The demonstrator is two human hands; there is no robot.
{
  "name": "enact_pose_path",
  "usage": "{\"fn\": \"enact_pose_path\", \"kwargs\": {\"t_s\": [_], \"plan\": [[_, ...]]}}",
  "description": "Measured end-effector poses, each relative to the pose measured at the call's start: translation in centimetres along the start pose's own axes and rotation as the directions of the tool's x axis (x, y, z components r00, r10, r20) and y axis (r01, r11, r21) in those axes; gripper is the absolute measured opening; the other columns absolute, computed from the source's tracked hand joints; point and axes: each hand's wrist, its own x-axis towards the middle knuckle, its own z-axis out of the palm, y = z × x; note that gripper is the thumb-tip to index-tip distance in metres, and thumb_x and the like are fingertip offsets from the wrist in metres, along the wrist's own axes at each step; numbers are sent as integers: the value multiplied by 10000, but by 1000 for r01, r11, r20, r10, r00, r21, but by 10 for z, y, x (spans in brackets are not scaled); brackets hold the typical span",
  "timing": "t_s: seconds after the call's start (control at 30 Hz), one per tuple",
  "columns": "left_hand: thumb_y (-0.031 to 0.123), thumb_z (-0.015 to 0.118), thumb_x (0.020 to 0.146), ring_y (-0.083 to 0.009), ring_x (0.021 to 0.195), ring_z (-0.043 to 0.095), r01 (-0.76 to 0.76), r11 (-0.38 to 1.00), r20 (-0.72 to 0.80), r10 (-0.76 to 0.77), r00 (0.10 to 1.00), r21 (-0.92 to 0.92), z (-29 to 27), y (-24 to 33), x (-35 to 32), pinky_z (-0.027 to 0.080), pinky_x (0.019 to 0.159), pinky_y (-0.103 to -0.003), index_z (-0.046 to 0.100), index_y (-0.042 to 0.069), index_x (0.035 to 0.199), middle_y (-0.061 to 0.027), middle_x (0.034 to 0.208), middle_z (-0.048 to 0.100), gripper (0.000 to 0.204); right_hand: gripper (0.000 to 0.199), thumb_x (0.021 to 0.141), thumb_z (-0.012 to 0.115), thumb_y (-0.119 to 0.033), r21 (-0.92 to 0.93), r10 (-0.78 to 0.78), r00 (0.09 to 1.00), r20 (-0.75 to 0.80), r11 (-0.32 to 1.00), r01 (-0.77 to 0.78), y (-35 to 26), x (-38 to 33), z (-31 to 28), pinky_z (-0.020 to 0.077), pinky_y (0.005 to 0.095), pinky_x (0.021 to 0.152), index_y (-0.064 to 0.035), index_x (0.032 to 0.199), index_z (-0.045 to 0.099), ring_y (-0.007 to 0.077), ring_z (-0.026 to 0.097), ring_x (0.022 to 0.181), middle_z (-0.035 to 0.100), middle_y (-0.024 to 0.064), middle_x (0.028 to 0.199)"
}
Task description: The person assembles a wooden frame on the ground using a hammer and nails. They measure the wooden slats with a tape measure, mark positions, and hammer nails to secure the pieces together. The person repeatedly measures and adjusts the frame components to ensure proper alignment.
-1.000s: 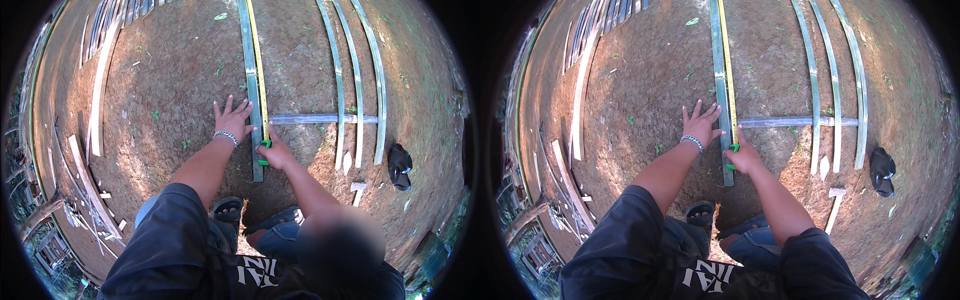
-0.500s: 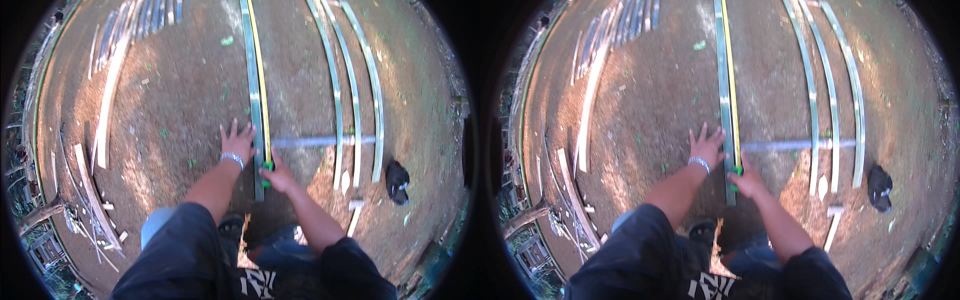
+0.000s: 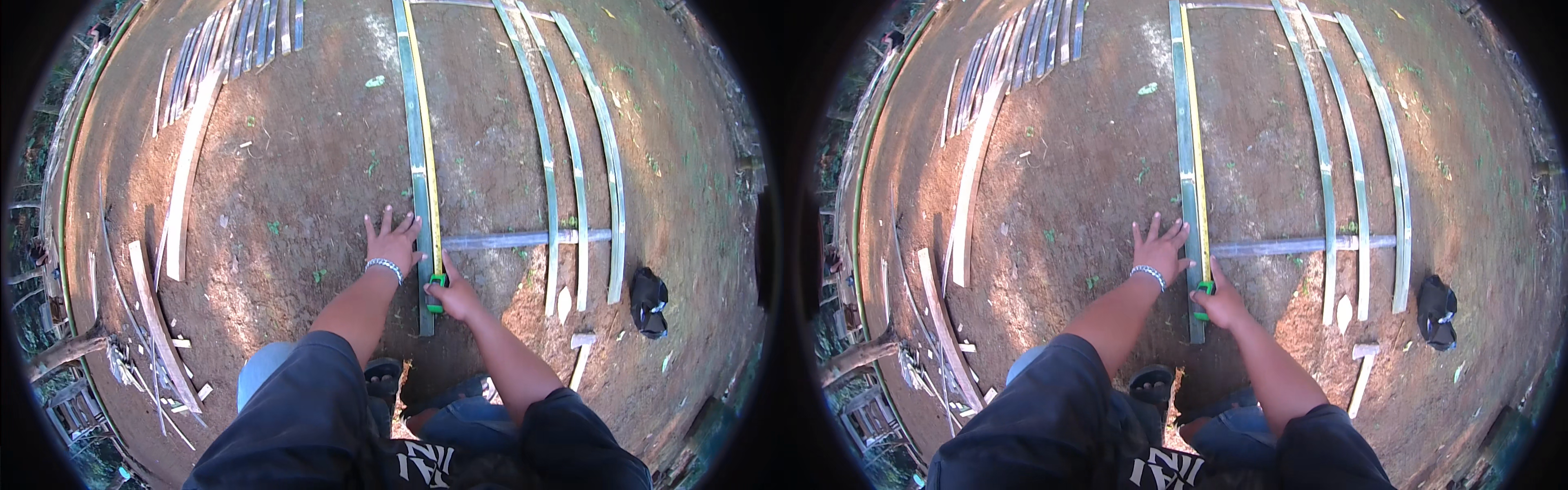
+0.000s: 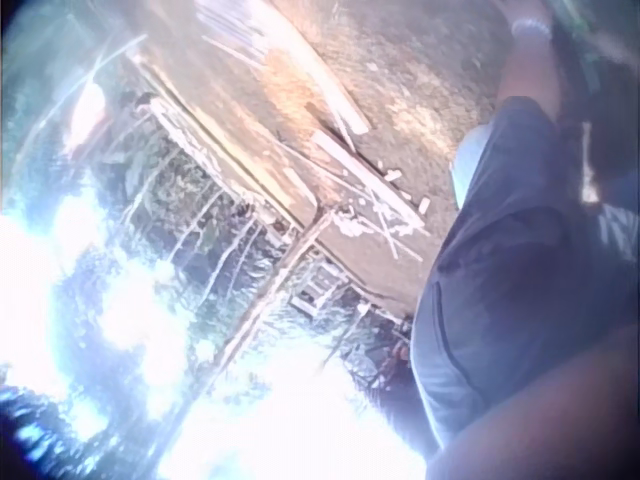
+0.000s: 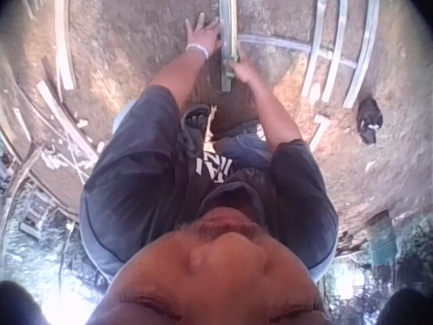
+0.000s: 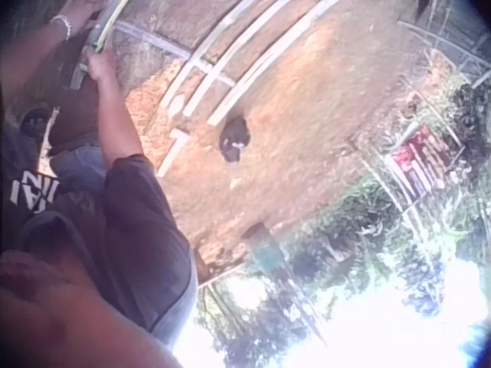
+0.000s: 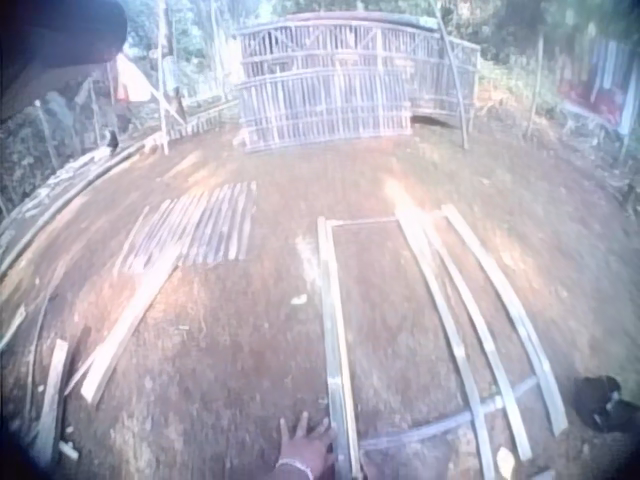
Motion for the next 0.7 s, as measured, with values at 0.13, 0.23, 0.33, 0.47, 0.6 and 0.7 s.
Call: {"fn": "enact_pose_path", "kwargs": {"t_s": [0.13,0.23,0.33,0.47,0.6,0.7], "plan": [[539,702,914,-343,1609,153,2,1000,23,-2,1000,6,-1,2,-2,61,1238,-729,342,260,1637,50,1699,336,855,979,854,789,-229,13,-22,996,-91,1000,23,7,-7,2,468,411,1104,-21,1634,236,364,602,1304,580,279,1434],[535,704,915,-342,1608,156,3,1000,18,-3,1000,-2,0,1,-4,62,1237,-731,340,258,1637,51,1702,329,855,931,856,795,-185,331,-80,997,-18,940,81,1,-9,-3,546,392,986,-14,1609,276,273,663,1156,630,210,1320],[529,706,916,-340,1608,157,3,1000,12,-3,1000,-18,1,-1,-5,67,1240,-726,339,257,1638,51,1702,327,854,909,865,786,-156,292,-39,994,-102,954,67,-25,-1,-17,573,358,904,-13,1604,276,200,665,1060,634,152,1264],[533,703,917,-344,1607,156,-2,1000,32,2,999,-13,-5,6,-2,77,1244,-719,332,255,1640,51,1703,324,859,1002,874,780,-173,60,-198,936,-293,973,224,-43,26,-46,571,397,924,-39,1649,159,276,672,1077,619,222,1317],[540,693,922,-347,1609,146,18,1000,44,-18,999,-1,-3,-1,-5,82,1245,-719,327,254,1642,53,1707,313,857,1127,884,770,-190,92,-107,970,-219,987,130,-81,-9,-68,529,439,1022,-83,1669,-31,338,651,1186,574,299,1387],[551,683,924,-346,1610,135,6,1000,36,-6,999,-2,-3,2,-2,83,1245,-719,325,253,1642,56,1709,307,857,1138,895,753,-207,-46,-156,962,-223,988,149,-16,-33,-98,519,457,1049,-112,1667,-77,375,664,1182,594,310,1362]]}}
